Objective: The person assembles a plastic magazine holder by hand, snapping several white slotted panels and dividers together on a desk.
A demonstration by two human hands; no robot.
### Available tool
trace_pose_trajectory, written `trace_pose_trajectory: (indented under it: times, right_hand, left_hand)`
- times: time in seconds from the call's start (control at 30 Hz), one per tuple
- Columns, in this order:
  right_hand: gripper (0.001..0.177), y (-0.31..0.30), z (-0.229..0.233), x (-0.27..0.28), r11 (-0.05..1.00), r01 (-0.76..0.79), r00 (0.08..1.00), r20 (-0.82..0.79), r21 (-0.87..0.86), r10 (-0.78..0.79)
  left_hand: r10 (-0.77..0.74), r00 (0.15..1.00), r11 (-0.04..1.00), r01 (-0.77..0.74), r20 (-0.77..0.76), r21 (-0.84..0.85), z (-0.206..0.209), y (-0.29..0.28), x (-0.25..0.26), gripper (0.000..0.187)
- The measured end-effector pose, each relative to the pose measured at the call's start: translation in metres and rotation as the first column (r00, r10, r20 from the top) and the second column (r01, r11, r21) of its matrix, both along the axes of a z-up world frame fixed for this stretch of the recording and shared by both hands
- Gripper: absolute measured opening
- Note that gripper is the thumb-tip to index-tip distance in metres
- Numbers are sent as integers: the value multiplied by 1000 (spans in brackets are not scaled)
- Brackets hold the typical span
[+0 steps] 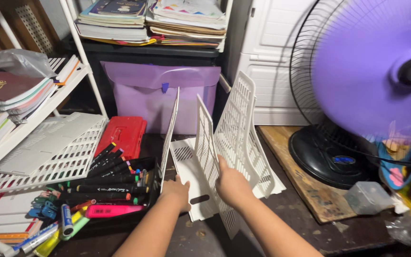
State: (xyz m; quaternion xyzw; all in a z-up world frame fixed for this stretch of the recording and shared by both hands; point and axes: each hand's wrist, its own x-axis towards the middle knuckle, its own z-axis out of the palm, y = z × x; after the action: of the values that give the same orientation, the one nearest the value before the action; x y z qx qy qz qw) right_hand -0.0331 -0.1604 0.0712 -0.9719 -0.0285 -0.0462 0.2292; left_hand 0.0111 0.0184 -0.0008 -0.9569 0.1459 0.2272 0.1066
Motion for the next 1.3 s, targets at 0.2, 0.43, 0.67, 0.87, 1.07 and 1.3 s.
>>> trace_pose_trajectory:
  times: [0.2, 0.43, 0.67, 0.87, 1.07, 1.3]
  right_hand:
    - [72, 17, -3, 50, 1000, 3, 999, 43, 15, -4]
    - [70, 21, -8, 68, 1000, 5, 997, 78, 30, -7]
    - [87, 15, 34, 28, 981, 195, 981, -14, 16, -194]
    - [44, 21, 4, -15, 989, -38, 744, 665, 140, -66]
    - [50, 54, 6, -20, 700, 59, 947, -261, 712, 186]
    - [84, 32, 43, -26, 370, -36, 826, -181, 928, 534]
  left_hand:
    - [-8, 1000, 1000, 8, -18, -5, 1, 0, 3, 99]
    - [-10, 1000, 1000, 10, -21, 12, -10, 1, 6, 98]
    - [-271, 887, 957, 207, 374, 202, 34, -4, -24, 32]
    - [113, 708, 980, 36, 697, -195, 73, 13, -28, 18]
    - [298, 714, 913, -18, 634, -408, 93, 23, -24, 24]
    - [594, 710, 474, 72, 378, -878, 116, 3, -57, 64]
